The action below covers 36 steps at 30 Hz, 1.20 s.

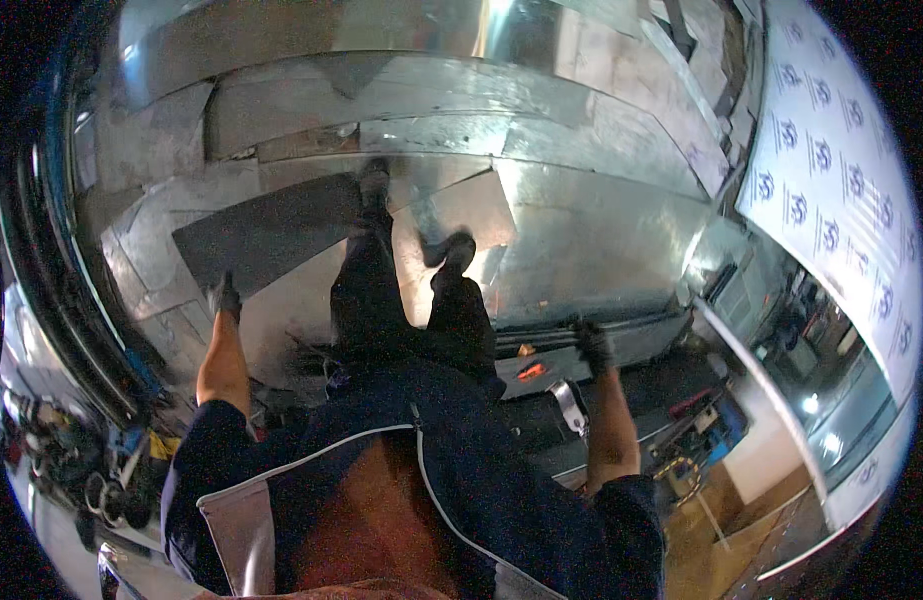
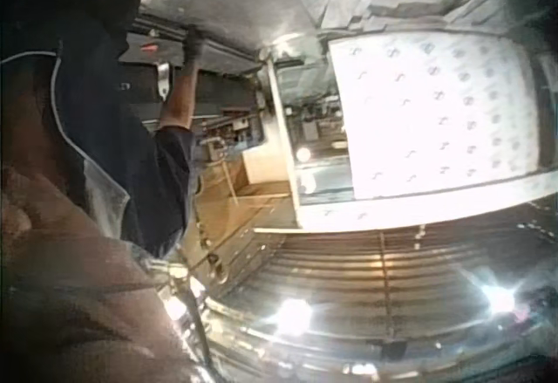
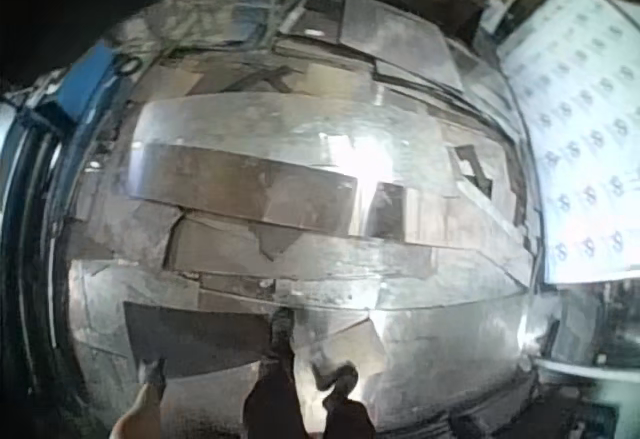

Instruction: Handling and organizing large metal sheets on the floor and using a crane to move them.

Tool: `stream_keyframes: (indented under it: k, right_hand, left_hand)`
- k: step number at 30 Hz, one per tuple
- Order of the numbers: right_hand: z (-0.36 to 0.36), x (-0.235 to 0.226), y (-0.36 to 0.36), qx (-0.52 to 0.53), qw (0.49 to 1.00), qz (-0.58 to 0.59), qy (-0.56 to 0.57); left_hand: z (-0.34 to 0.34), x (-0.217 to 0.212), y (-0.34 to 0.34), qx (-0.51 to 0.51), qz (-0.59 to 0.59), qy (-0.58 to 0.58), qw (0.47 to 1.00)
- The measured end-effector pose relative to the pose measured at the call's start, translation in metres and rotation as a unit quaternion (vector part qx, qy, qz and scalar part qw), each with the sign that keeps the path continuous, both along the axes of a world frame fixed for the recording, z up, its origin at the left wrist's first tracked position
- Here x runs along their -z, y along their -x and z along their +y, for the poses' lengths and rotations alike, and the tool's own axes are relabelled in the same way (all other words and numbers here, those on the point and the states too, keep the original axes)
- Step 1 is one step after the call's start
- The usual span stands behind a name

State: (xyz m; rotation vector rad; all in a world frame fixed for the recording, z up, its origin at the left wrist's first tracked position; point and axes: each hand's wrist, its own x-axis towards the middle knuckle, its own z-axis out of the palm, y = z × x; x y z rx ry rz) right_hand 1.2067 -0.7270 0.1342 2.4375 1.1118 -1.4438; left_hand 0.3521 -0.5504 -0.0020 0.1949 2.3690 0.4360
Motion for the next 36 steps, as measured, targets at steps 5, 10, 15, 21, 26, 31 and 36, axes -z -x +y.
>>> stream_keyframes:
  k: [5,10,15,21,26,31,36]
  right_hand:
    - [-0.081,0.020,0.058,0.036,0.983,0.168,0.068]
    - [-0.058,0.109,-0.017,-0.152,0.964,0.164,-0.143]
    - [0.088,0.080,-0.066,-0.029,0.969,0.233,0.073]
    - [0.192,0.019,-0.097,0.068,0.973,0.198,-0.097]
    - [0.227,0.047,-0.122,0.041,0.984,0.173,0.000]
    - [0.191,0.077,-0.095,-0.051,0.985,0.139,0.088]
    - [0.163,0.092,-0.100,-0.093,0.979,0.136,0.123]
  left_hand:
    - [-0.014,-0.047,-0.051,-0.066,-0.056,0.027,0.996]
    - [0.094,-0.076,-0.227,0.025,-0.273,-0.162,0.948]
    - [0.063,-0.110,-0.299,0.090,-0.345,-0.329,0.874]
    - [-0.168,-0.074,-0.343,-0.163,-0.226,-0.231,0.932]
    - [-0.355,-0.068,-0.375,-0.218,-0.110,-0.071,0.967]
    - [-0.421,-0.082,-0.439,-0.227,-0.160,-0.063,0.959]
    - [-0.374,-0.075,-0.496,-0.088,-0.169,-0.157,0.969]
